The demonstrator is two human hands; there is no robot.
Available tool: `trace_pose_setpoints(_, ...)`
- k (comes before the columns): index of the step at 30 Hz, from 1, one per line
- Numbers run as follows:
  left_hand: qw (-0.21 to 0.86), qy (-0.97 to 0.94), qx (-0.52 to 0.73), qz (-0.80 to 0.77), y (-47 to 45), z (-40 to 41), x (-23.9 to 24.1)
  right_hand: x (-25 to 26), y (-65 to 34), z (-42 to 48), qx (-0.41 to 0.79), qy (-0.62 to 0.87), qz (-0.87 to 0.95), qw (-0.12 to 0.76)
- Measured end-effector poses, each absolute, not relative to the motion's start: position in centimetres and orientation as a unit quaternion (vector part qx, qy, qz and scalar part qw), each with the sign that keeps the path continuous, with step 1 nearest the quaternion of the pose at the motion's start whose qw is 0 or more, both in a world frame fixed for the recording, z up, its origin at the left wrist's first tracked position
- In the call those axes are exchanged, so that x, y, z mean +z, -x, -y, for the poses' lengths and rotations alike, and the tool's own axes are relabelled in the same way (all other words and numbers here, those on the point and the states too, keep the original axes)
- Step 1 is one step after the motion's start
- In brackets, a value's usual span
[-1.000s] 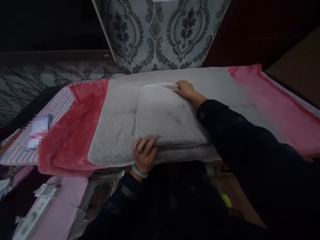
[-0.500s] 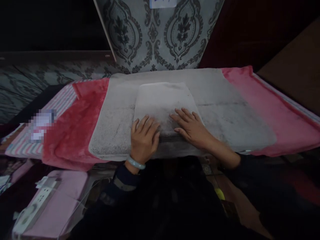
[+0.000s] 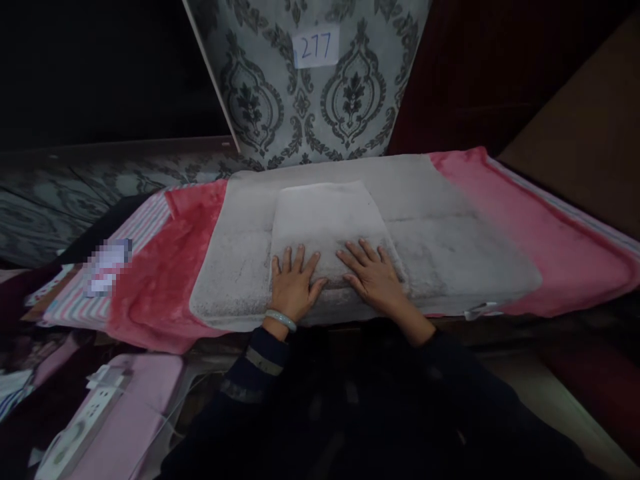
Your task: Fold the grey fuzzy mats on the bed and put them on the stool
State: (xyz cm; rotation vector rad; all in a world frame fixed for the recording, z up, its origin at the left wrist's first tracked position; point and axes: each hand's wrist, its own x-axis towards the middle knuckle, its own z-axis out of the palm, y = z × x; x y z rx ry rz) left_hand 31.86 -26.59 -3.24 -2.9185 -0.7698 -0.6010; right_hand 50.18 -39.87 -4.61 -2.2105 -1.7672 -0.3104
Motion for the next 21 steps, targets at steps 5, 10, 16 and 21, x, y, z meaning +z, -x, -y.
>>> trace_pose_setpoints(5,0.041,0.947,-0.189,0.255,-31.9,26.6,-3.4,-4.9,-50.1,39.7,-0.126,0.767,0.609,0.159)
trace_pose_setpoints(10,0.049,0.944,-0.199,0.258,-31.7,26.7,-3.3,-4.9,-49.9,39.8,-0.137,0.763,0.611,0.159)
trace_pose_setpoints(16,0.057,0.942,-0.214,0.254,-31.6,26.8,-3.5,-5.2,-49.8,39.6,-0.145,0.758,0.609,0.180)
trace_pose_setpoints(21,0.057,0.942,-0.234,0.234,-31.0,26.9,-3.0,-4.5,-50.9,40.3,-0.095,0.751,0.607,0.242)
